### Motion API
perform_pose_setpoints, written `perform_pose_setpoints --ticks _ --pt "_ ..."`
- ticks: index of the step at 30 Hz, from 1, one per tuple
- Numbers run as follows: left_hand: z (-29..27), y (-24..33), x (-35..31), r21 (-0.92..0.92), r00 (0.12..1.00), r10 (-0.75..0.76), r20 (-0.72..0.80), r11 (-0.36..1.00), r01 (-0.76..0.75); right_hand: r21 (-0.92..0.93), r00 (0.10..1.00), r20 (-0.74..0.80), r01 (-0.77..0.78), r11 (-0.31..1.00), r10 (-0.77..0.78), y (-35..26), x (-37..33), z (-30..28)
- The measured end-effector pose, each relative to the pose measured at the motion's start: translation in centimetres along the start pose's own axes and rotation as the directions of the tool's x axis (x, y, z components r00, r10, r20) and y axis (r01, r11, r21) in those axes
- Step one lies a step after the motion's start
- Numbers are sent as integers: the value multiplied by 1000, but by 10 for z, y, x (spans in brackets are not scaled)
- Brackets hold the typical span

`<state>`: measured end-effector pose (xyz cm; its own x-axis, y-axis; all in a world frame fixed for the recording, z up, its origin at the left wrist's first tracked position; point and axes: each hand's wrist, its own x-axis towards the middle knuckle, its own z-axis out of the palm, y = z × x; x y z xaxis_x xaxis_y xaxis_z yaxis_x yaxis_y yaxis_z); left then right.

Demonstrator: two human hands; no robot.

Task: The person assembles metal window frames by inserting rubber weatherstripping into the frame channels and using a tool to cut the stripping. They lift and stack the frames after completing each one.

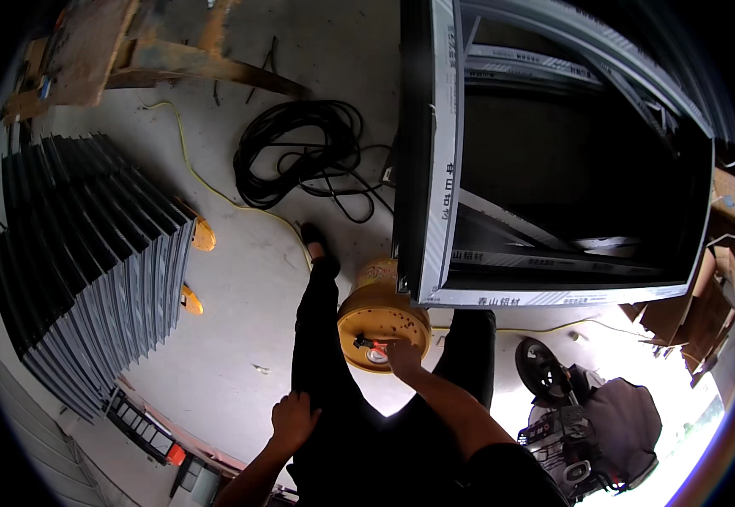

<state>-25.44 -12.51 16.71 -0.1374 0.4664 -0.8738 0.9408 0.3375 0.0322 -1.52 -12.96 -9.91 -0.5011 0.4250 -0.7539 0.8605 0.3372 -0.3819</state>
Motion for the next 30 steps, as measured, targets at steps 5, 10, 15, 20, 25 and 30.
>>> perform_pose_setpoints --ticks 5,10,15,20,25,30 --pt "-6 -28 27 -159 946 177 271 978 -137 58 971 -223 98 993 -83 13 -9 79" --pt "-68 -22 42 -342 522 397 755 917 -203 54 994 2 109 993 -109 -3 25 70" --pt "-58 -3 65 -184 403 386 830 871 -456 179 984 -127 148 973 -127 8 43 72" --pt "-19 1 143 1 374 188 908 893 -451 100 948 -153 294 950 -278 65 61 -51" --pt "-16 15 206 62 422 74 904 952 -300 -59 943 -228 236 970 -243 141 89 -85" --pt "1 10 229 82 569 144 810 932 -353 -186 955 -268 77 980 -126 186 117 -75"
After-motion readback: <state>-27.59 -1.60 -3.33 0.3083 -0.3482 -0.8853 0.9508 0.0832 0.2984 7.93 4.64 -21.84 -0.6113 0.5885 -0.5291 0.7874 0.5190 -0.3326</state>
